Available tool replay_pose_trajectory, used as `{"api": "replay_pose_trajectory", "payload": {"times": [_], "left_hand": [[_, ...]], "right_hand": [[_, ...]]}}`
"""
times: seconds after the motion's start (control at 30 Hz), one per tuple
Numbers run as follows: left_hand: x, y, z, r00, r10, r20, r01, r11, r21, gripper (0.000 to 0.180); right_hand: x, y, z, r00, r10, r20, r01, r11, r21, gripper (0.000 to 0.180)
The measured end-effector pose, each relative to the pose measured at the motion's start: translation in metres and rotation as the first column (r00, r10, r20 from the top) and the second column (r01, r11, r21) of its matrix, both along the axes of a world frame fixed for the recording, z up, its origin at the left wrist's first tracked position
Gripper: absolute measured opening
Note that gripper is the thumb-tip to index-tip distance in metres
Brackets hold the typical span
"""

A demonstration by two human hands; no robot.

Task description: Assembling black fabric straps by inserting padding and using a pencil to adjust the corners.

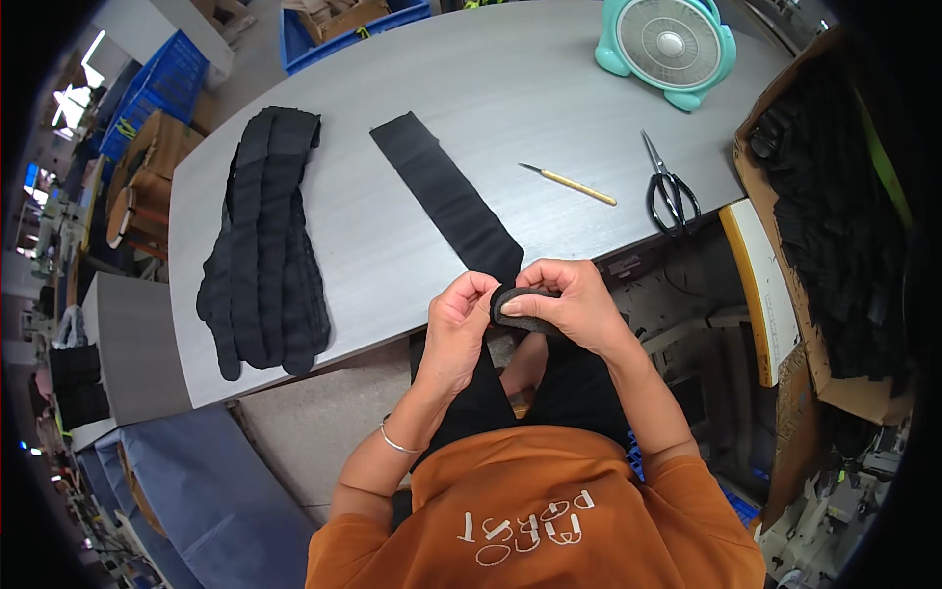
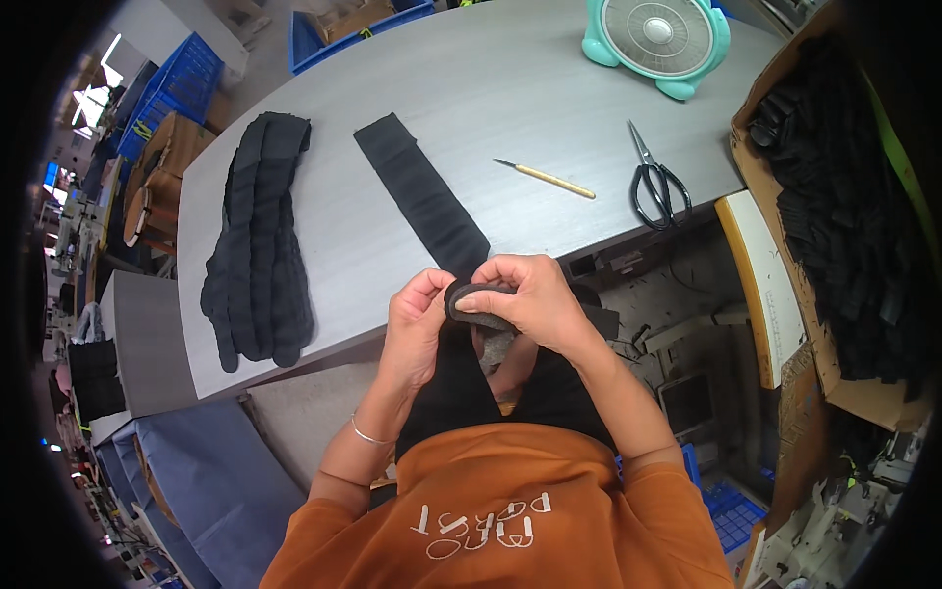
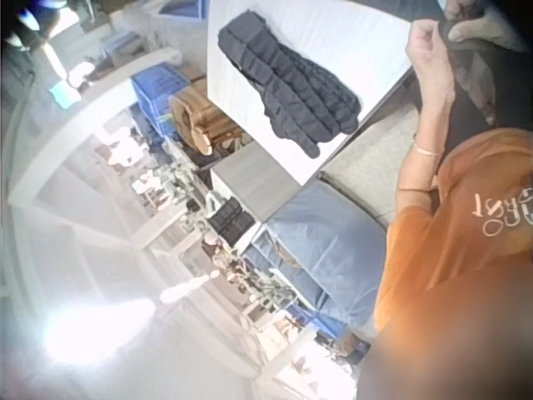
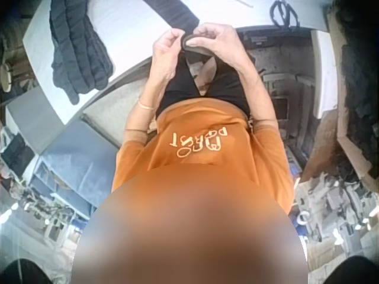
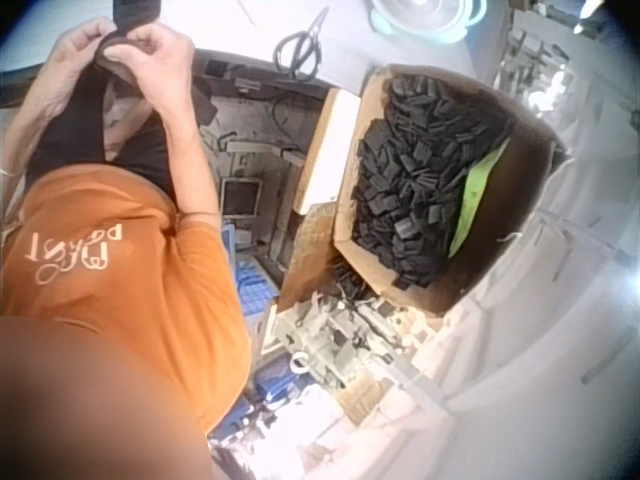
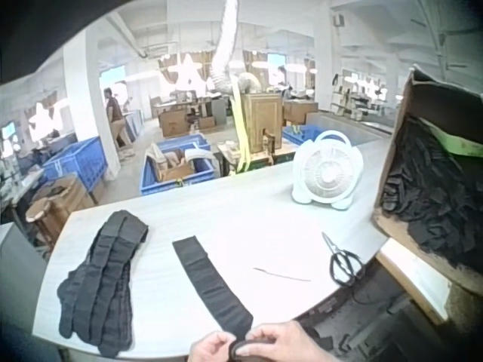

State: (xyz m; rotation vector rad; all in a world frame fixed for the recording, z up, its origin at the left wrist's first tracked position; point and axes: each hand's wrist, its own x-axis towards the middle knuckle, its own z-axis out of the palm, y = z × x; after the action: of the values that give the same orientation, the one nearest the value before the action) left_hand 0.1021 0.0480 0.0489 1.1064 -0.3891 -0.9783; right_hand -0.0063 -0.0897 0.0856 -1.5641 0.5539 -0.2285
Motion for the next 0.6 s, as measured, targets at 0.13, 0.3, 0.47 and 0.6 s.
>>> {"api": "replay_pose_trajectory", "payload": {"times": [0.13,0.3,0.47,0.6], "left_hand": [[-0.004,0.003,-0.006,1.0,-0.012,-0.02,0.012,1.0,-0.009,0.008],[-0.007,0.005,-0.008,0.995,-0.008,0.097,0.011,1.0,-0.022,0.008],[-0.01,0.004,-0.015,0.975,0.021,0.223,-0.021,1.0,-0.003,0.008],[-0.012,0.004,-0.016,0.904,0.061,0.424,-0.077,0.997,0.021,0.008]], "right_hand": [[-0.005,0.001,-0.008,1.0,0.0,-0.009,0.0,1.0,0.002,0.015],[-0.009,0.006,-0.003,0.999,0.0,-0.04,-0.004,0.994,-0.106,0.016],[-0.011,0.008,-0.007,1.0,-0.001,0.025,0.003,0.997,-0.076,0.017],[-0.013,0.012,-0.01,1.0,-0.026,0.018,0.028,0.995,-0.096,0.015]]}}
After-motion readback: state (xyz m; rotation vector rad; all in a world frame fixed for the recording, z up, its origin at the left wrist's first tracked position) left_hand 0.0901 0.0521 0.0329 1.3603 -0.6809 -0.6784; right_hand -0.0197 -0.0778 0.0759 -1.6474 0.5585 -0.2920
